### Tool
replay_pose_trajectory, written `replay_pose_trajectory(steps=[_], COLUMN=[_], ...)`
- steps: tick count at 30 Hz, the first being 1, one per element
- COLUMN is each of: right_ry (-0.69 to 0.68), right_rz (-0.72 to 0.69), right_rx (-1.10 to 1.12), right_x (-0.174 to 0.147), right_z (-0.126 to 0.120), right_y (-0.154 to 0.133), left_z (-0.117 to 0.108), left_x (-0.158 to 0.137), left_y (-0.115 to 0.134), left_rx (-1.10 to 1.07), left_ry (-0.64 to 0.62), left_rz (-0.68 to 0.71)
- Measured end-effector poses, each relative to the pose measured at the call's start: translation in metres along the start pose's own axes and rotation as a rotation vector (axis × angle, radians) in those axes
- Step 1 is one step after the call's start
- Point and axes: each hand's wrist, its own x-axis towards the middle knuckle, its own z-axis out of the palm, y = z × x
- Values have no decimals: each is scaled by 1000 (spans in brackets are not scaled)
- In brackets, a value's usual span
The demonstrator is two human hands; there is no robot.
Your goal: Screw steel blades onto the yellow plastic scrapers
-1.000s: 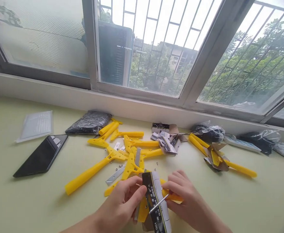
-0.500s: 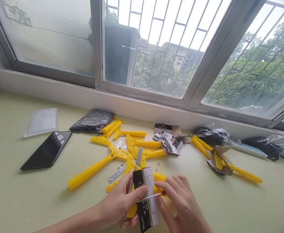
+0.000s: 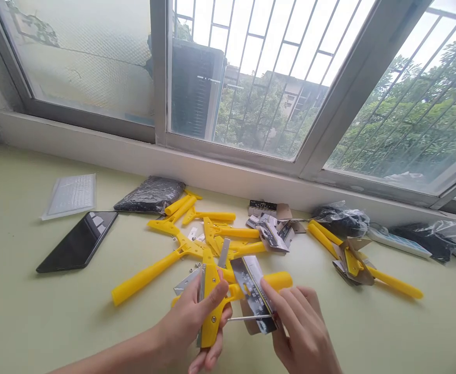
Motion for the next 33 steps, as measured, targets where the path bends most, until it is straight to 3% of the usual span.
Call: replay_pose_trajectory(steps=[7,13,17,23,29,33], right_ry=[140,306,140,-126,-135,0], right_rz=[153,518,641,727,800,888], right_rx=[-173,-281,-264,-175,-48,72], right_x=[-12,-3,9,22,42,60], right_z=[-13,-8,25,80,101,107], right_y=[57,124,140,153,217,230], left_z=[-8,-4,-3,-8,-11,-4], left_x=[1,-6,-6,4,9,2], left_y=[6,4,-7,-20,-17,-10], left_rx=[-37,15,90,149,163,237], left_ry=[53,44,11,28,7,67], left_rz=[8,3,-64,57,104,18])
